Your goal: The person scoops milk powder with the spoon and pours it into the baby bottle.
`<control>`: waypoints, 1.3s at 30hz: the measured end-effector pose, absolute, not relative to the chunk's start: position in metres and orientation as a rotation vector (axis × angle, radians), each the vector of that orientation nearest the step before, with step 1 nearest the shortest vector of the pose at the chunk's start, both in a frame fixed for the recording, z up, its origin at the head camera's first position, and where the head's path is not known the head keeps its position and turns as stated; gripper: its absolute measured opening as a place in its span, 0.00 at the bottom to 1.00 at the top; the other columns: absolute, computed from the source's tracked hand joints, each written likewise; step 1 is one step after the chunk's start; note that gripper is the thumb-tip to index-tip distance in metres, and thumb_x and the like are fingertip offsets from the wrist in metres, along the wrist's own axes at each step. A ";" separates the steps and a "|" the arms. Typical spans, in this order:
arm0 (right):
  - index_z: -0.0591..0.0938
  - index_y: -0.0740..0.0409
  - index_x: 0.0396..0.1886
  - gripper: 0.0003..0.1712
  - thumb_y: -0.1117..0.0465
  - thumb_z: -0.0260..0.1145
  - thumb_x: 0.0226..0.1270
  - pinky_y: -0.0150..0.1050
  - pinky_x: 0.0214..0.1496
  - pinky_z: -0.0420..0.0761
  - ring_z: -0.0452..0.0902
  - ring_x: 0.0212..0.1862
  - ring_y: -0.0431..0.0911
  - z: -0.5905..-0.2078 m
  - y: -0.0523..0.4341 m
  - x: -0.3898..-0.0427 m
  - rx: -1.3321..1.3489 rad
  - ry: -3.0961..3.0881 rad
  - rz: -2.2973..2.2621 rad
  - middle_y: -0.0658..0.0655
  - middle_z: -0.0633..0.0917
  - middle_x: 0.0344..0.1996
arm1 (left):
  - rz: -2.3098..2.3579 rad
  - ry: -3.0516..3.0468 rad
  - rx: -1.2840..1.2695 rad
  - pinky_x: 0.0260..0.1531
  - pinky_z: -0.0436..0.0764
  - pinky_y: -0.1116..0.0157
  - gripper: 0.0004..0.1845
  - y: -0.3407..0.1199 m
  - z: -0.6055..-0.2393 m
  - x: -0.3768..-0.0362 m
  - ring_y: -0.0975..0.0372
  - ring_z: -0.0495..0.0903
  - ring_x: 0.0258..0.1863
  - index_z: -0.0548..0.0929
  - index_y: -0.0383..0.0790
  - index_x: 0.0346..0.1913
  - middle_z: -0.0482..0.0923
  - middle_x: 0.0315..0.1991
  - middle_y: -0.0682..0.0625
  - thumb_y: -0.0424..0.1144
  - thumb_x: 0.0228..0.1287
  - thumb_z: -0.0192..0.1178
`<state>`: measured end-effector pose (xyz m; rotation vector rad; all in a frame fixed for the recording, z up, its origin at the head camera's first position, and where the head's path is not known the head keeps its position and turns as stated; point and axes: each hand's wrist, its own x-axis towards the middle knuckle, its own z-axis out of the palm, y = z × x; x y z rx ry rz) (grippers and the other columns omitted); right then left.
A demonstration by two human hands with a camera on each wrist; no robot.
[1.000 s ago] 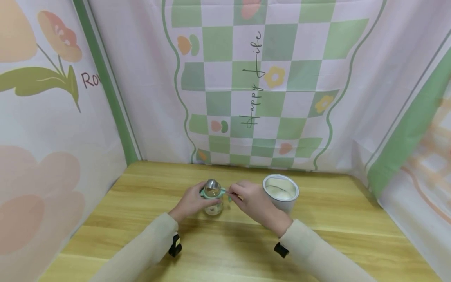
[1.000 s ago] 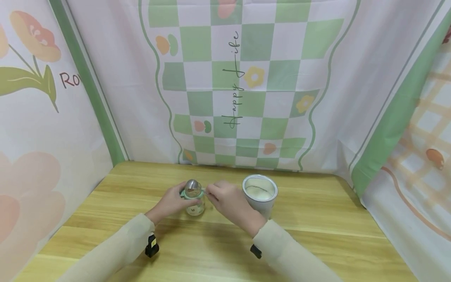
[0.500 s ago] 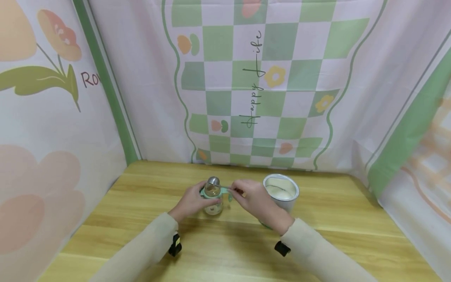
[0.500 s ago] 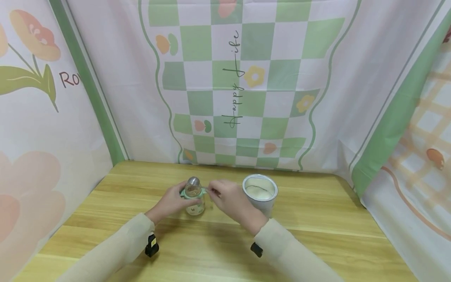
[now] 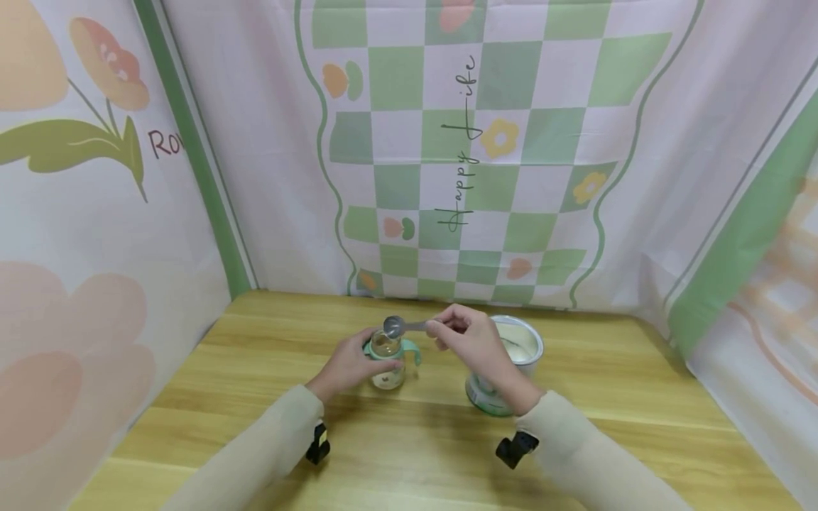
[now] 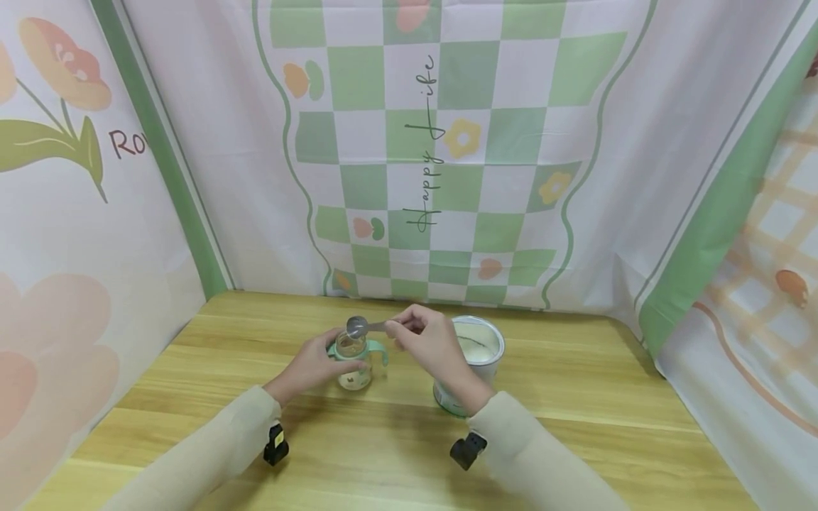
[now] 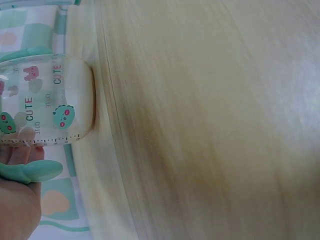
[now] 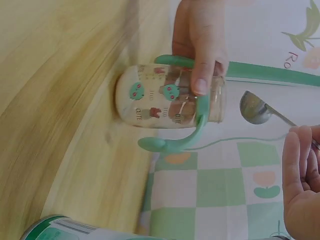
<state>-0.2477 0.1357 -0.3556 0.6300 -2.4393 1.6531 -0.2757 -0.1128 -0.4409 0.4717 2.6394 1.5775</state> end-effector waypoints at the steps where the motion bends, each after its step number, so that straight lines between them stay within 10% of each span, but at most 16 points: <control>1: 0.85 0.60 0.38 0.13 0.53 0.68 0.71 0.46 0.38 0.85 0.84 0.32 0.49 -0.354 0.136 -0.247 0.598 -2.449 1.698 0.57 0.88 0.30 | 1.579 2.637 0.472 0.54 0.79 0.52 0.41 -0.113 -0.441 -0.276 0.59 0.81 0.50 0.75 0.47 0.66 0.82 0.52 0.54 0.60 0.50 0.76; 39: 0.82 0.71 0.46 0.23 0.51 0.66 0.73 0.37 0.41 0.85 0.85 0.34 0.48 -0.339 0.214 -0.241 0.410 -2.358 1.747 0.56 0.88 0.33 | 1.490 2.724 0.671 0.67 0.67 0.52 0.44 -0.110 -0.410 -0.283 0.54 0.69 0.66 0.70 0.44 0.71 0.71 0.68 0.50 0.57 0.53 0.76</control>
